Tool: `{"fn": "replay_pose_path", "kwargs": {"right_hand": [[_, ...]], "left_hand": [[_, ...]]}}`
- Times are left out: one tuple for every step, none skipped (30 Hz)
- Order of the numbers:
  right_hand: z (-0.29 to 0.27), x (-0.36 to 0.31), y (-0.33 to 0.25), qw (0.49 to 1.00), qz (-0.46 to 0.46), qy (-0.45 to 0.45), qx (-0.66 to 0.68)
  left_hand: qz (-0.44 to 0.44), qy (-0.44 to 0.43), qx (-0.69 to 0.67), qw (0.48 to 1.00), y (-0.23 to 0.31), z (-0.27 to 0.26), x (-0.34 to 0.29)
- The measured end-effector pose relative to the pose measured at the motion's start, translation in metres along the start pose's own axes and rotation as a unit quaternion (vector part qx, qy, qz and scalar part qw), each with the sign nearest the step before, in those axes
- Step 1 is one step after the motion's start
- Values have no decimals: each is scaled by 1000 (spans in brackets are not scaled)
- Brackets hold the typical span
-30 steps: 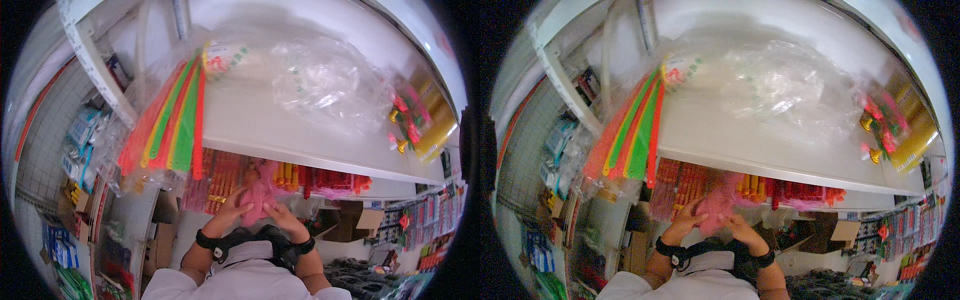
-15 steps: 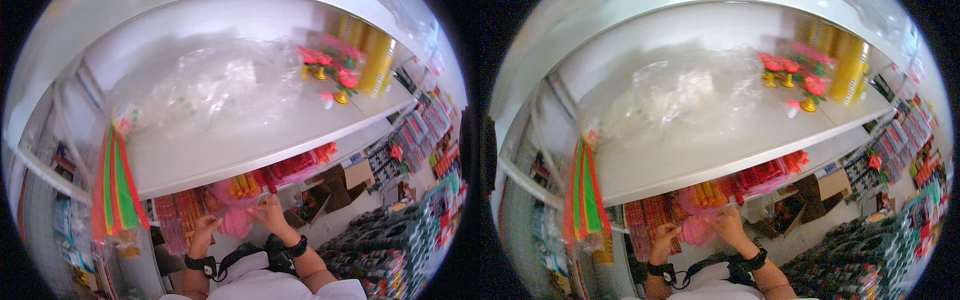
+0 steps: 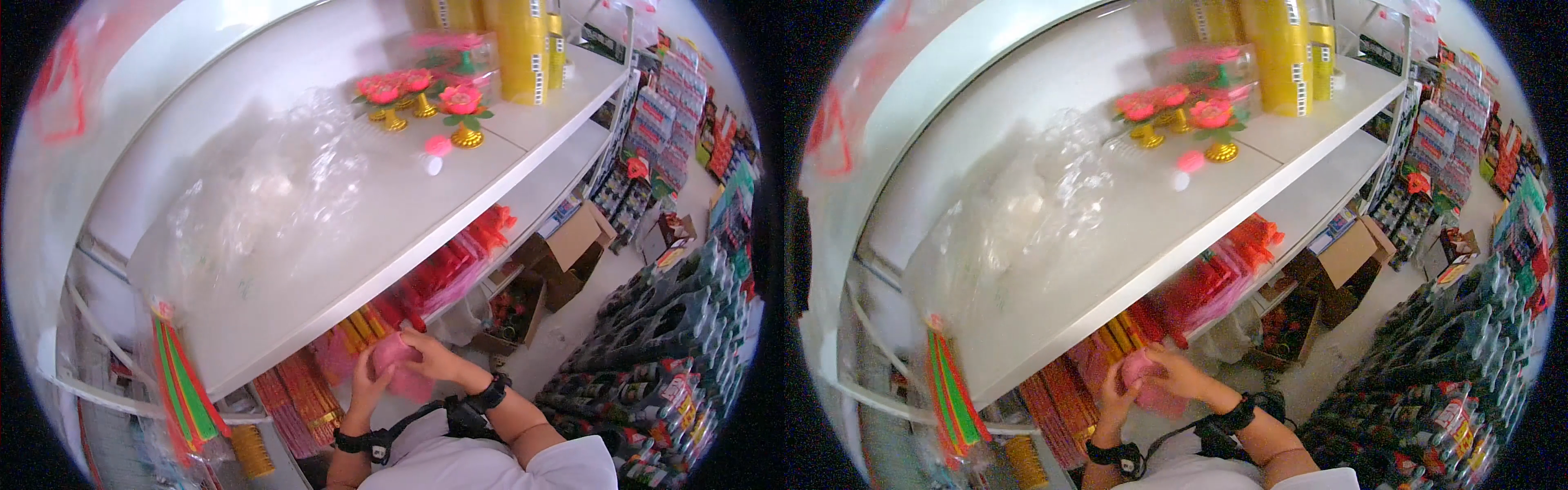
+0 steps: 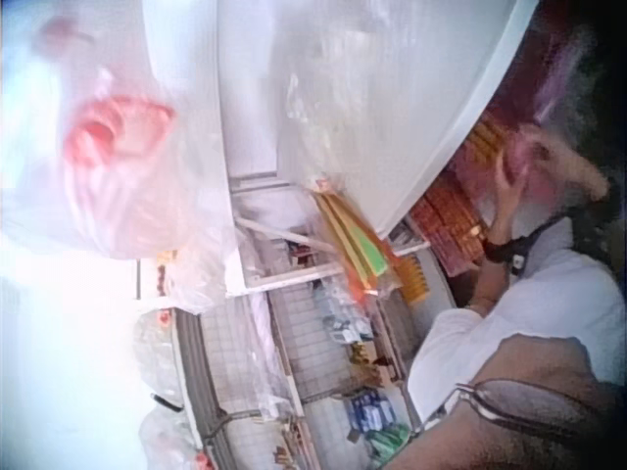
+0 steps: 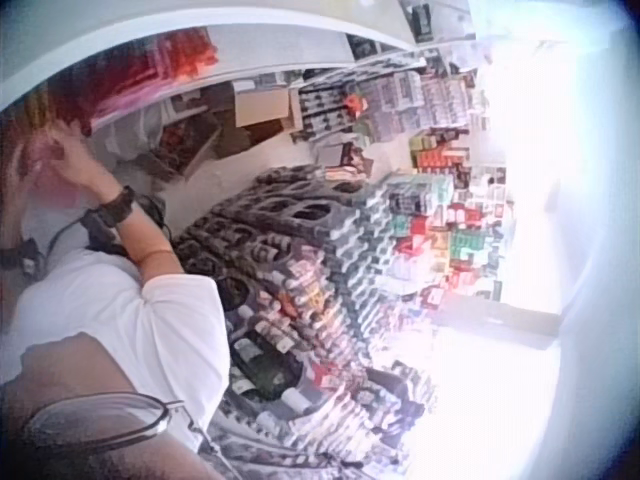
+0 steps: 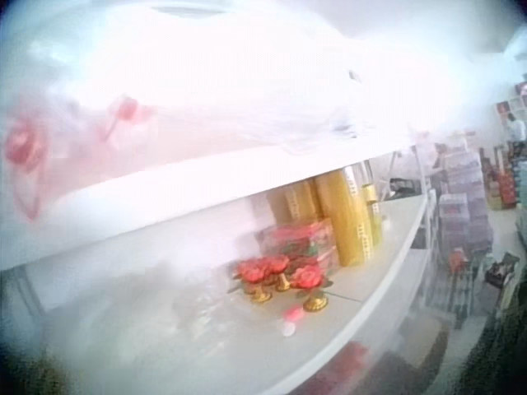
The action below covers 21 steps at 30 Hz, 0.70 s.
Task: Cleaning various items on a store shelf using a pink cloth.
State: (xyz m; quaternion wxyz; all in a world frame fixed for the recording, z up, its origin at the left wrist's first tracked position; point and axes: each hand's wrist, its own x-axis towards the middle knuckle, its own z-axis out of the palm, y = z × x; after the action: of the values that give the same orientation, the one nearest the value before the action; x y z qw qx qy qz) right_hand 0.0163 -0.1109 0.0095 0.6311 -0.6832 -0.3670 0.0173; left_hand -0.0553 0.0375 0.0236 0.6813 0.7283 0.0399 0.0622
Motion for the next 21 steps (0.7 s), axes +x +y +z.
{"fn": "replay_pose_path", "kwargs": {"right_hand": [[-8,2,2,999,-24,5,-23],[-19,2,3,999,-26,11,-17],[-33,3,3,999,1,-21,38],[-48,3,0,994,29,-53,93],[-62,3,3,993,28,-49,100],[-75,2,7,987,45,-30,152],[-90,3,10,977,59,-12,203],[-105,2,13,976,56,-10,209],[-122,0,15,948,135,21,287],[-138,-3,18,907,214,51,360],[-151,-3,29,896,255,48,361],[-165,-3,34,894,254,49,365],[-177,-4,39,902,262,-3,343],[-188,-5,44,907,270,-57,319],[-197,-9,48,905,270,-59,322],[-206,-13,53,922,282,-112,242],[-213,-17,57,929,290,-165,159],[-219,-20,62,928,289,-169,163],[-224,-24,67,919,308,-182,167],[-230,-28,71,908,327,-196,172],[-237,-31,75,906,328,-199,177]], "left_hand": [[-9,10,3,1000,-1,5,5],[-8,8,11,1000,1,10,11],[-24,11,15,1000,5,17,18],[-42,15,19,999,10,26,22],[-44,14,26,999,15,35,30],[-53,1,61,997,20,46,39],[-59,-11,95,994,25,56,47],[-59,-10,102,993,23,66,55],[-60,-21,79,995,17,77,63],[-61,-34,55,996,17,91,71],[-58,-40,69,995,18,104,80],[-59,-40,74,995,20,117,88],[-31,-42,78,996,24,131,96],[-3,-43,83,996,26,143,102],[-5,-40,86,995,25,152,108],[20,-40,108,993,23,160,115],[44,-39,131,990,21,167,121],[41,-35,134,989,20,174,125],[18,-22,123,992,18,181,128],[-6,-8,112,994,17,188,130],[-11,-5,116,993,17,195,133]]}}
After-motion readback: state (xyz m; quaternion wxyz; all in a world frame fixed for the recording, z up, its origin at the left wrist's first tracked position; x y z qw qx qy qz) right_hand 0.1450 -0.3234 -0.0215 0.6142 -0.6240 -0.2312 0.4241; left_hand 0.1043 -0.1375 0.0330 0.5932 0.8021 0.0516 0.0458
